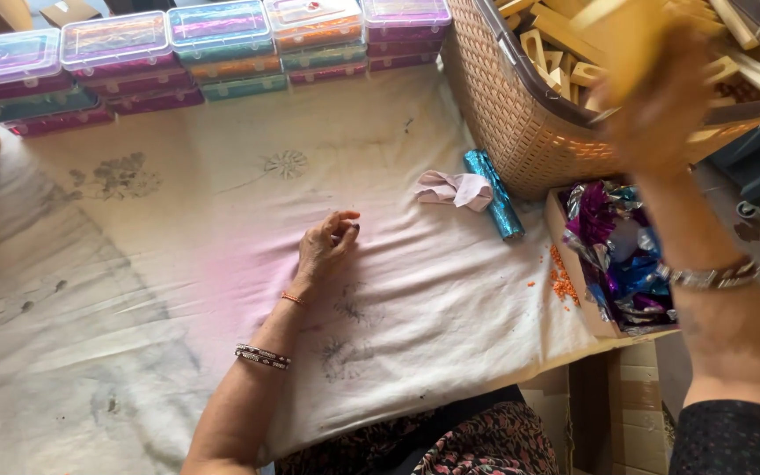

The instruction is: The person wraps rectangular wooden blocks with colorful metallic foil, folding the foil around each block by hand. They first take blocks from a wicker basket, wipe each block with a tissue, wrap it in foil, and place finished wrapped blocks into small plastic storage boxes.

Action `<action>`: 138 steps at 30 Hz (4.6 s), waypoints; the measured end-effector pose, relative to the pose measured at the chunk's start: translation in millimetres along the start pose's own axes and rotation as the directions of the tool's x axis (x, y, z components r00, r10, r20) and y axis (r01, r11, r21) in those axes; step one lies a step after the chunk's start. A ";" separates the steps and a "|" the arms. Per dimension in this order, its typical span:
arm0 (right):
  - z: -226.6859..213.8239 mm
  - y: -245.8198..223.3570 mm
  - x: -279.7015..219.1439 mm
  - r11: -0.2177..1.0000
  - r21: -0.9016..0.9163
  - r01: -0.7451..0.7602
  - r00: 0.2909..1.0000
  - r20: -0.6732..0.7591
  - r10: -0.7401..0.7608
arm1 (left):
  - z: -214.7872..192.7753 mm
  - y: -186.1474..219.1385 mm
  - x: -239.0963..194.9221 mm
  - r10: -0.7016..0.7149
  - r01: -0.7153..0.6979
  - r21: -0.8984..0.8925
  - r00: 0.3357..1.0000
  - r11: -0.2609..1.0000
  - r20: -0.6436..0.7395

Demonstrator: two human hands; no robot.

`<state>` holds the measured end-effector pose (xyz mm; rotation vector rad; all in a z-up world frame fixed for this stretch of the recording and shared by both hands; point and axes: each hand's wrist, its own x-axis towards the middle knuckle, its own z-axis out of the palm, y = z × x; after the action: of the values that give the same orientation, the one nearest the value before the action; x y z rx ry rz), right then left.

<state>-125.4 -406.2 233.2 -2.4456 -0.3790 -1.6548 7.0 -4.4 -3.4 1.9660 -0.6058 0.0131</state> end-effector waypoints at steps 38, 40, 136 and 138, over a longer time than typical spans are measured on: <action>12.4 264.3 -47.8 0.512 -0.818 -0.261 -0.099 0.550 0.829 | -16.1 37.5 -10.7 -0.029 0.029 0.011 0.999 1.000 0.038; 10.6 237.3 -35.2 0.504 -0.831 -0.236 -0.136 0.541 0.830 | -13.5 31.1 -9.9 -0.016 0.014 0.035 0.999 0.999 0.041; 161.2 -67.2 -68.1 0.989 -0.147 0.013 0.830 0.554 0.072 | -12.3 31.1 -12.3 0.055 -0.055 -0.057 0.998 0.997 -0.012; 161.3 -75.4 -58.1 0.869 -0.422 0.259 0.942 0.308 -0.132 | -10.1 25.1 -9.8 0.099 -0.099 -0.027 0.995 0.995 0.025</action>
<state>-25.6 -296.7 118.7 -3.0993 -0.3089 -1.6372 -9.6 -0.3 19.9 1.9123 -0.7167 0.0408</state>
